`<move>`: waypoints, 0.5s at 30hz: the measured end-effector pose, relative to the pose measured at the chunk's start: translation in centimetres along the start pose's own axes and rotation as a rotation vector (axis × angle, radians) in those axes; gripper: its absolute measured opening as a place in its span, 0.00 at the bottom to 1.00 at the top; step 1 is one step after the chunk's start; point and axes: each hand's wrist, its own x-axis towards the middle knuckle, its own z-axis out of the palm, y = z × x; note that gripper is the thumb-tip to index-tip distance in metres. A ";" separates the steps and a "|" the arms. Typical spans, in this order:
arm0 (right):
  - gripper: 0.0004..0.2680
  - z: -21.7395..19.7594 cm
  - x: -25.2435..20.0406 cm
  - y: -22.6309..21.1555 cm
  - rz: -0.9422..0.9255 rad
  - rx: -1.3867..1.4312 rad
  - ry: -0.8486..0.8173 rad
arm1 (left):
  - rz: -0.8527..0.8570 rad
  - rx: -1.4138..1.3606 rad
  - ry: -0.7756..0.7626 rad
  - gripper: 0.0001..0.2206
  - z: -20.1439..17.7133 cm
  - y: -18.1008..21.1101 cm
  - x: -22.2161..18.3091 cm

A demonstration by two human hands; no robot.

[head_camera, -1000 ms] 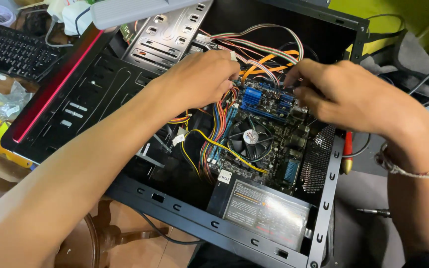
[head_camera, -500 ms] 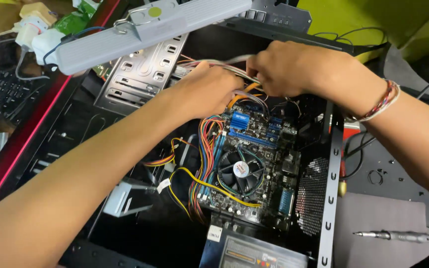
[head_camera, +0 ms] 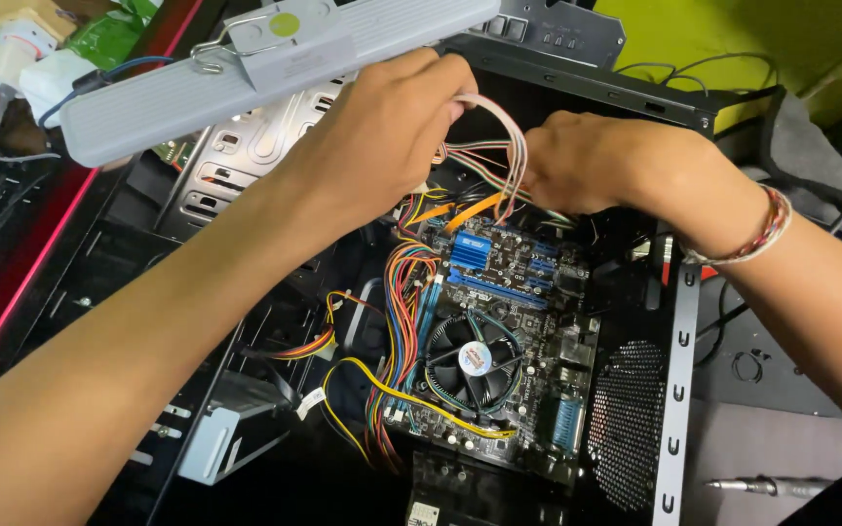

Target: Connecting and routing internal power and data cables within a computer case

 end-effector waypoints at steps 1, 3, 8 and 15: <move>0.10 0.1 -0.3 0.2 -0.002 0.001 -0.001 | -0.002 0.000 -0.002 0.04 -0.2 0.1 0.1; 0.09 0.2 -1.0 0.7 -0.081 0.114 0.139 | 0.016 -0.043 0.081 0.04 -0.5 0.3 0.3; 0.04 0.3 -2.7 0.6 -0.332 0.287 0.482 | -0.017 0.009 0.133 0.05 -0.4 -0.4 0.2; 0.08 0.0 -3.7 -0.1 -0.532 0.486 0.654 | -0.007 0.293 0.135 0.06 -0.8 -0.2 -0.5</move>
